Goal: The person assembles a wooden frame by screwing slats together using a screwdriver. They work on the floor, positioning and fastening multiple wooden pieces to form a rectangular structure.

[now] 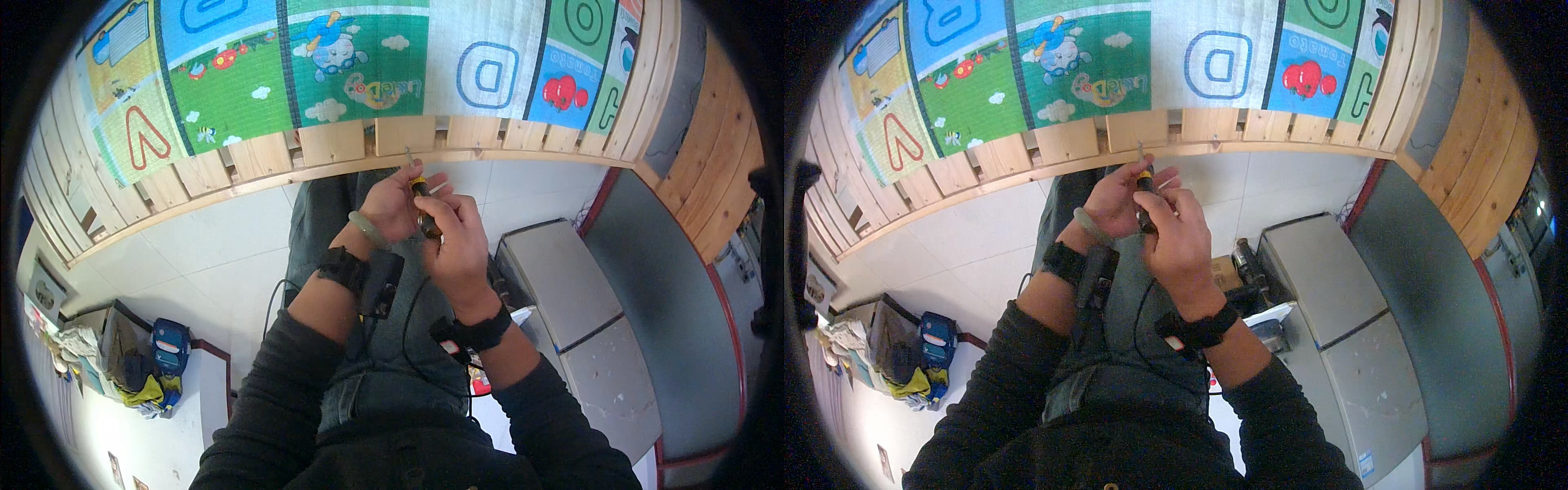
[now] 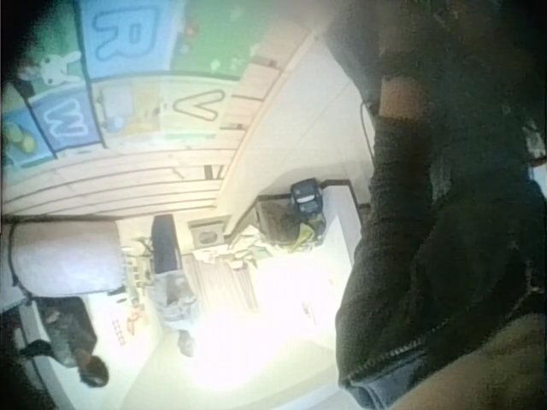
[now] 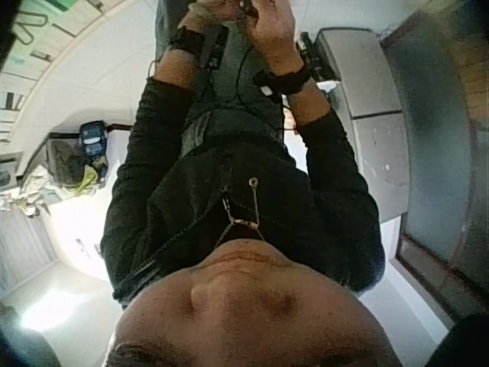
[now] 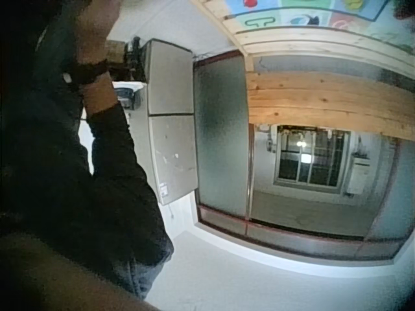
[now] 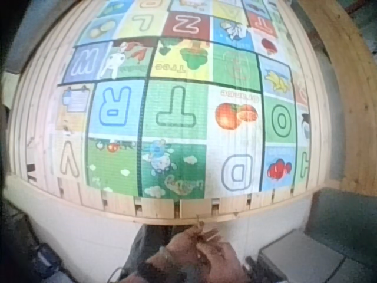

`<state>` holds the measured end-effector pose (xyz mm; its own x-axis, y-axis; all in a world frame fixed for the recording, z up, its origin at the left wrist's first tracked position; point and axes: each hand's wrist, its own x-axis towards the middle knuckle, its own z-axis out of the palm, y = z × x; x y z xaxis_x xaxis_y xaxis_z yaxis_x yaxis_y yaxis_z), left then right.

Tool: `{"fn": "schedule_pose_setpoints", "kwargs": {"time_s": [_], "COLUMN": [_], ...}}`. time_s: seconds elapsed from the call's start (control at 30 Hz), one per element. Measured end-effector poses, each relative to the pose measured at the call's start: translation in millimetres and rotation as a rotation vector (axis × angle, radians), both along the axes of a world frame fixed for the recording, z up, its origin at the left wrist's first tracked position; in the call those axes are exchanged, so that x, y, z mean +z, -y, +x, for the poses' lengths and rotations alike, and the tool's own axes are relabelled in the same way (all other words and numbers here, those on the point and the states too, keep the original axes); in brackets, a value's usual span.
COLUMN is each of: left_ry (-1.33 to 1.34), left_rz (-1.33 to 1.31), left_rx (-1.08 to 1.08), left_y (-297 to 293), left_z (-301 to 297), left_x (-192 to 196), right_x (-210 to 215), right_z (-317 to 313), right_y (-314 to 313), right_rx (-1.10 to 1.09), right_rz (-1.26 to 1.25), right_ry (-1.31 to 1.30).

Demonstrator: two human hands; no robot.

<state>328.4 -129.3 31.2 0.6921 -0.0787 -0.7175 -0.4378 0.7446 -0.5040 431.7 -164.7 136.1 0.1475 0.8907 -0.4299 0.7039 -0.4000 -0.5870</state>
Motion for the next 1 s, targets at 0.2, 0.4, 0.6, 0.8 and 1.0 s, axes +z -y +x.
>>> {"fn": "schedule_pose_setpoints", "kwargs": {"time_s": [0.2,0.4,0.6,0.8,1.0], "left_ry": [-0.066,0.004,-0.092,-0.036,-0.155], "left_rz": [0.257,0.11,0.234,0.11,0.195], "left_rx": [-0.101,0.032,-0.096,-0.085,-0.13], "left_y": [8,8,12,7,5], "left_z": [0,-2,-6,-9,-4], "left_x": [-6,-12,-16,-14,-14], "right_x": [1,4,2,3,1], "right_z": [-3,-5,-3,0,-1], "right_y": [-4,-6,-4,-6,-5], "right_rx": [-0.09,-0.16,-0.181,-0.14,-0.233], "right_rz": [0.083,-0.058,0.015,-0.098,0.0], "right_ry": [-0.033,-0.015,0.032,0.001,0.004]}}
